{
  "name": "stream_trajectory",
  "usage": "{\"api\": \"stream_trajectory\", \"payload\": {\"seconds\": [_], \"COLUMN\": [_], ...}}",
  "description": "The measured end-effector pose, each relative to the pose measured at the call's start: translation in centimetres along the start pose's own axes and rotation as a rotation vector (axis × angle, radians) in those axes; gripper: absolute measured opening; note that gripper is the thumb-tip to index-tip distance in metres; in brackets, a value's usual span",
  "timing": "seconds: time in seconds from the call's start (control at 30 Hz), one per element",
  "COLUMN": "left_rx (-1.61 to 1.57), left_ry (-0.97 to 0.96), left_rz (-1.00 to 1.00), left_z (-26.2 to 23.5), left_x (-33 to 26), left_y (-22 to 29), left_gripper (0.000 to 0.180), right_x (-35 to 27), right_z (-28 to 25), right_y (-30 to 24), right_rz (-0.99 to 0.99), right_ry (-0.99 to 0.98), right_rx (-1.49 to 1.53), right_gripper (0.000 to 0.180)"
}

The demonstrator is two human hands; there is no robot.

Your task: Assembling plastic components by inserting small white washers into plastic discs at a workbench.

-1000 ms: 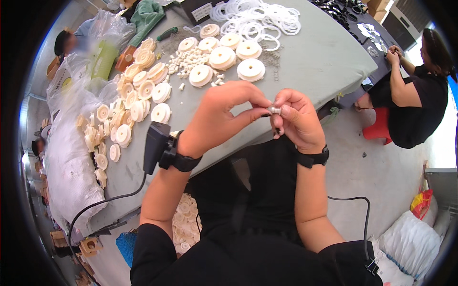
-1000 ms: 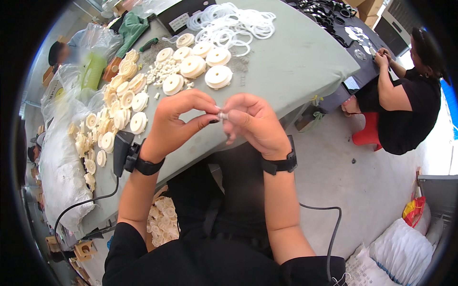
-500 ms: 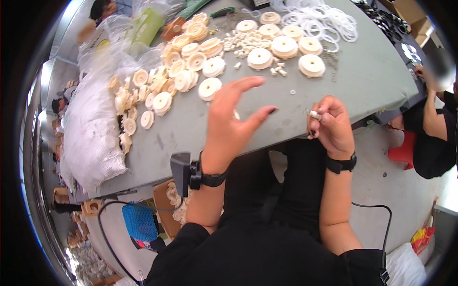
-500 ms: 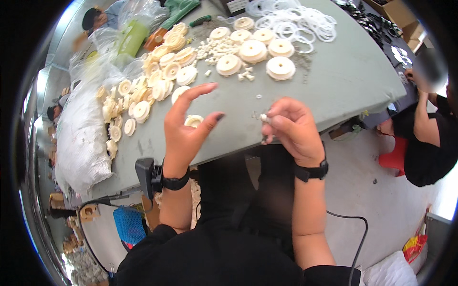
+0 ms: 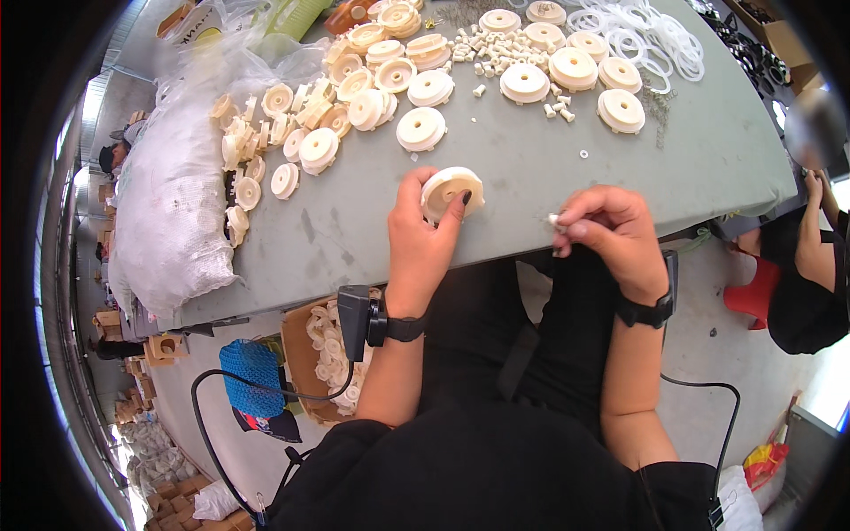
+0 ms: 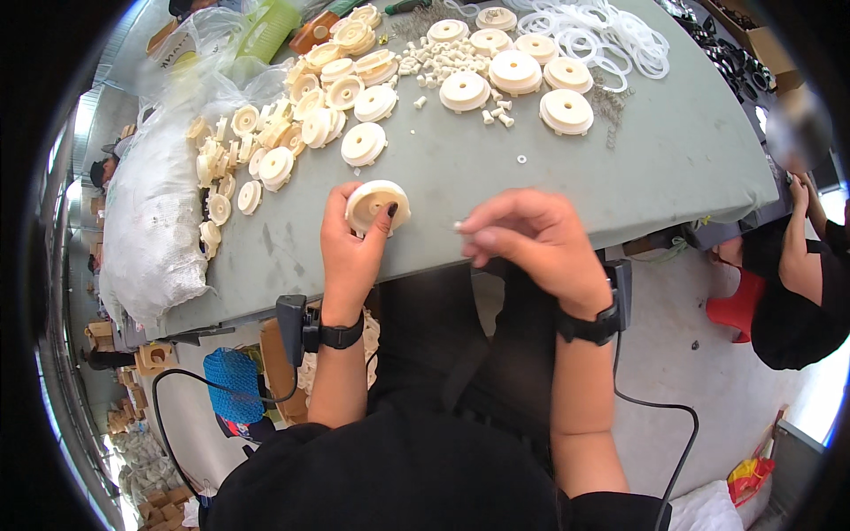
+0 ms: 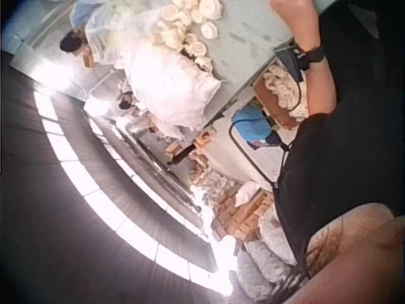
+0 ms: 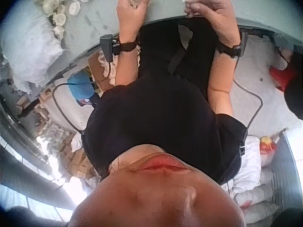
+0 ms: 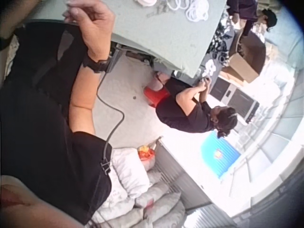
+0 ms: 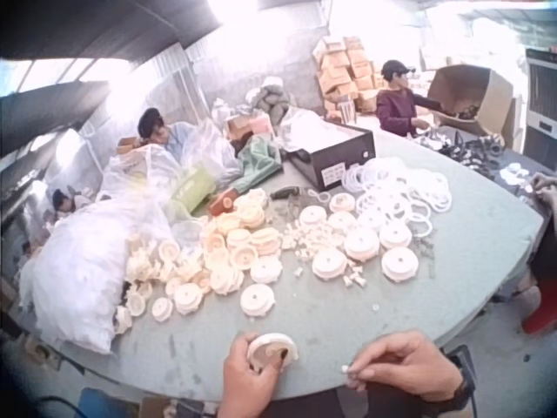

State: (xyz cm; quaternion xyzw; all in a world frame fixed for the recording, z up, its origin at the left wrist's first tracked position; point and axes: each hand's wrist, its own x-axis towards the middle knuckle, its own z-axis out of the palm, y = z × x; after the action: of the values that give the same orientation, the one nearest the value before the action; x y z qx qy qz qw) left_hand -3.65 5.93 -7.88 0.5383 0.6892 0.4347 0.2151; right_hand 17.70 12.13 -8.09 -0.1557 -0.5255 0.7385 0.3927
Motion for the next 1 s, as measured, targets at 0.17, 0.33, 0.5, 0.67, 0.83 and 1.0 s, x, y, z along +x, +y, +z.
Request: {"api": "stream_trajectory", "payload": {"seconds": [0.17,0.33,0.5,0.67,0.83,1.0], "left_rx": [-0.618,-0.758,-0.650,-0.448,-0.508,-0.506], "left_ry": [-0.075,-0.171,-0.125,-0.011,-0.005,-0.022], "left_rz": [0.011,-0.020,0.150,0.212,0.112,0.138], "left_z": [1.4,1.3,1.8,2.6,3.0,2.3], "left_x": [-1.1,-2.2,-2.8,-3.0,-2.9,-2.9], "left_y": [2.5,3.8,4.2,4.4,4.9,4.8], "left_gripper": [0.035,0.037,0.037,0.033,0.030,0.025], "right_x": [0.6,0.6,0.4,0.5,0.7,0.7], "right_z": [3.5,4.5,4.8,5.7,5.6,4.4], "right_y": [0.4,0.7,0.2,0.8,1.2,0.5], "right_rz": [-0.082,-0.142,-0.072,-0.106,-0.118,-0.078], "right_ry": [0.027,0.149,0.182,0.379,0.504,0.365], "right_rx": [-0.156,-0.293,-0.350,-0.276,-0.340,-0.513], "right_gripper": [0.013,0.014,0.013,0.016,0.021,0.024]}}
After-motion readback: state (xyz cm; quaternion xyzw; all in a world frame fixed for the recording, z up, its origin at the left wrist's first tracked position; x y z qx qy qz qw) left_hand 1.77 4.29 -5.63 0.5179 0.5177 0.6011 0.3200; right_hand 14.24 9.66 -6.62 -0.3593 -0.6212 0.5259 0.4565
